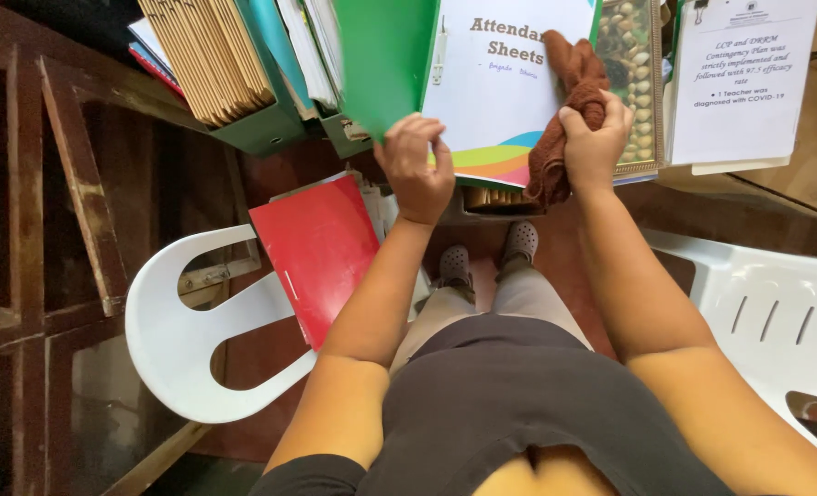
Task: Cleaning and dusting various document folders and papers using a cloth.
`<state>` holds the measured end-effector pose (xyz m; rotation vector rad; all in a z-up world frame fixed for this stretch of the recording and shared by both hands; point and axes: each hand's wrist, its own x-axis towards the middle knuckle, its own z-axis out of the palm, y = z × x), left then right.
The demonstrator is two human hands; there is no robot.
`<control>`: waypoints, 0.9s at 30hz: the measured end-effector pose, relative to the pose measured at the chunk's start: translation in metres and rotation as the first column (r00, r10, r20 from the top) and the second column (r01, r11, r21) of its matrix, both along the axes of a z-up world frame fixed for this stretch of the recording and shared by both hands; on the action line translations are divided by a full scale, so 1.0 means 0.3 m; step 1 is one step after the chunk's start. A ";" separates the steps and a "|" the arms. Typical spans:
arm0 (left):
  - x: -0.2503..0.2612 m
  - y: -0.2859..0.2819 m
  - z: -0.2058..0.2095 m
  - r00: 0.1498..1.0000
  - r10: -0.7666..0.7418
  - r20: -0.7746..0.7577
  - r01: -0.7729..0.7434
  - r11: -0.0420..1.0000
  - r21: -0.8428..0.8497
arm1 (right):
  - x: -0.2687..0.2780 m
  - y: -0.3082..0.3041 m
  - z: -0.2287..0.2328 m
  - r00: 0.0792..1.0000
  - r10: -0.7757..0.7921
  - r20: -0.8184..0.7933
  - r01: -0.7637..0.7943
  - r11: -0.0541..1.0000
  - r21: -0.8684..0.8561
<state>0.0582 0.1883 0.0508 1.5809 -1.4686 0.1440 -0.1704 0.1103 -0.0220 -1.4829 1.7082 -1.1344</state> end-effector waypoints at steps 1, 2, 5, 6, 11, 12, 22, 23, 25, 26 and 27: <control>-0.019 0.004 -0.024 1.000 -0.002 0.000 0.002 1.000 -0.001 | -0.014 -0.002 -0.008 1.000 -0.002 0.000 0.002 1.000 -0.001; -0.038 0.008 -0.048 0.995 -0.098 0.031 0.099 0.995 -0.003 | -0.029 -0.003 -0.017 0.994 -0.003 0.109 0.004 1.000 -0.009; -0.093 0.036 -0.072 0.939 -0.321 0.122 0.317 0.947 0.055 | -0.040 0.005 0.013 0.959 -0.002 0.282 -0.006 1.000 0.026; -0.111 0.046 -0.071 0.880 -0.442 0.174 0.426 0.897 0.118 | -0.037 0.008 0.032 0.938 0.000 0.346 -0.025 0.997 0.067; -0.162 0.074 -0.013 0.759 -0.603 0.246 0.579 0.798 0.169 | -0.042 0.007 0.089 0.888 -0.098 0.449 -0.001 0.976 0.216; -0.164 0.075 -0.011 0.741 -0.640 0.205 0.613 0.769 0.184 | -0.048 0.007 0.094 0.856 -0.134 0.499 0.003 0.967 0.255; -0.159 0.001 0.035 0.781 -0.625 0.009 0.620 0.776 0.117 | -0.117 -0.013 0.133 0.891 -0.095 0.443 0.026 0.987 0.158; -0.159 -0.003 0.033 0.771 -0.637 0.020 0.628 0.765 0.143 | -0.128 -0.018 0.148 0.908 -0.096 0.408 0.040 0.989 0.143; -0.158 -0.005 0.030 0.760 -0.649 0.031 0.636 0.753 0.169 | -0.160 -0.032 0.157 0.923 -0.099 0.373 0.055 0.990 0.127; -0.157 -0.004 0.029 0.741 -0.671 0.025 0.658 0.732 0.176 | -0.183 -0.042 0.150 0.938 -0.087 0.335 0.079 0.996 0.036; -0.158 -0.004 0.028 0.720 -0.694 0.018 0.680 0.710 0.183 | -0.208 -0.051 0.144 0.952 -0.080 0.295 0.100 0.993 -0.056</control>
